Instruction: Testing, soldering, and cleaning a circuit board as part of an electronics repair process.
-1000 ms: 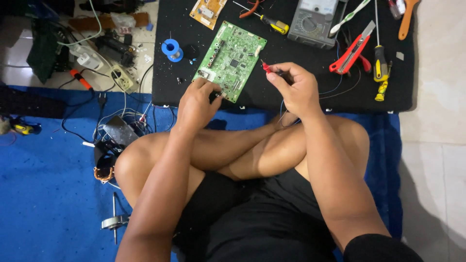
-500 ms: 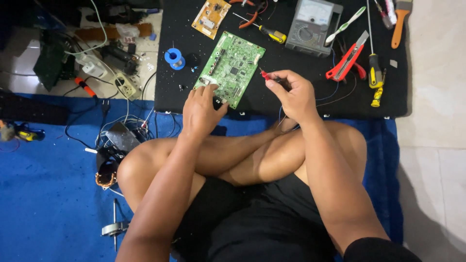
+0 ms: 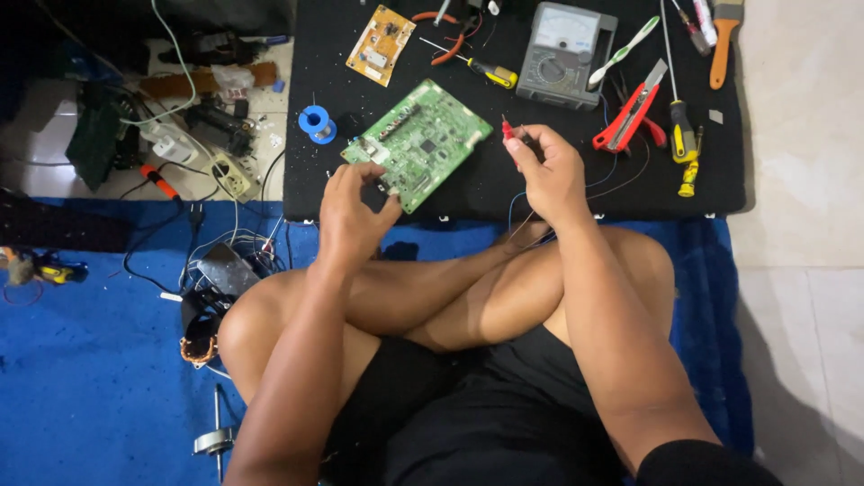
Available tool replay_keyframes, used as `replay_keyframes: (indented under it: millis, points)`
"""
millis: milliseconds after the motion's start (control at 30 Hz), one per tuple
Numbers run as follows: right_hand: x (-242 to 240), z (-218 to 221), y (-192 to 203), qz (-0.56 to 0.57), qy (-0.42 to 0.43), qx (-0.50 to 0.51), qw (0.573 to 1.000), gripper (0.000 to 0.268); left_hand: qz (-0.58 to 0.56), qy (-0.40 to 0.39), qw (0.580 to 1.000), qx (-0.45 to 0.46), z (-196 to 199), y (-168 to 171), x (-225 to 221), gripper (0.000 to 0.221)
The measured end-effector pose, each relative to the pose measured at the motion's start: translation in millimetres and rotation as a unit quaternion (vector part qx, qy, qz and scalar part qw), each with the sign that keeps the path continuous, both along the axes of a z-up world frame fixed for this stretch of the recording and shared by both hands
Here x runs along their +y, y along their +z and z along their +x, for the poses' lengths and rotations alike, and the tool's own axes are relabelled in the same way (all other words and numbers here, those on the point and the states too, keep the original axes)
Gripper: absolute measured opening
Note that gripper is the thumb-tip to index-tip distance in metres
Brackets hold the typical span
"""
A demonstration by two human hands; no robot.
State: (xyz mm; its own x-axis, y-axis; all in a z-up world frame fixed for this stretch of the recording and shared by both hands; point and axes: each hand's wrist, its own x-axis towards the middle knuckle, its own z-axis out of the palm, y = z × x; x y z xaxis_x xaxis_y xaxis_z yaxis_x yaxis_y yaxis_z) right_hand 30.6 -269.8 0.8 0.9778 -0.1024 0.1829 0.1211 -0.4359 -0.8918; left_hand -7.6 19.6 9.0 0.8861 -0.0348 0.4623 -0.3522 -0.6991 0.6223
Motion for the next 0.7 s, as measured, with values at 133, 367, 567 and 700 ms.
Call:
replay_keyframes:
  millis: [133,367,567,700]
  points:
    - [-6.4,5.1,-9.5,-0.009,-0.014,-0.005,1.000,0.015,0.036,-0.043,0.998,-0.007,3.2,2.0,7.6,0.047]
    - [-2.5,0.1,1.1,0.025,-0.001,-0.026,0.999,0.011,0.086,-0.084,0.993,-0.021,25.0,2.0,8.3,0.037]
    - [-5.4,-1.0,-0.6,0.034,0.017,-0.027,0.999,0.012,-0.024,-0.025,0.998,0.059,35.0,-16.3,7.3,0.031]
    - [-8.2,0.3,-2.2,0.029,0.030,-0.021,0.999,0.012,-0.042,0.044,0.991,0.115,33.4,-22.2,7.1,0.015]
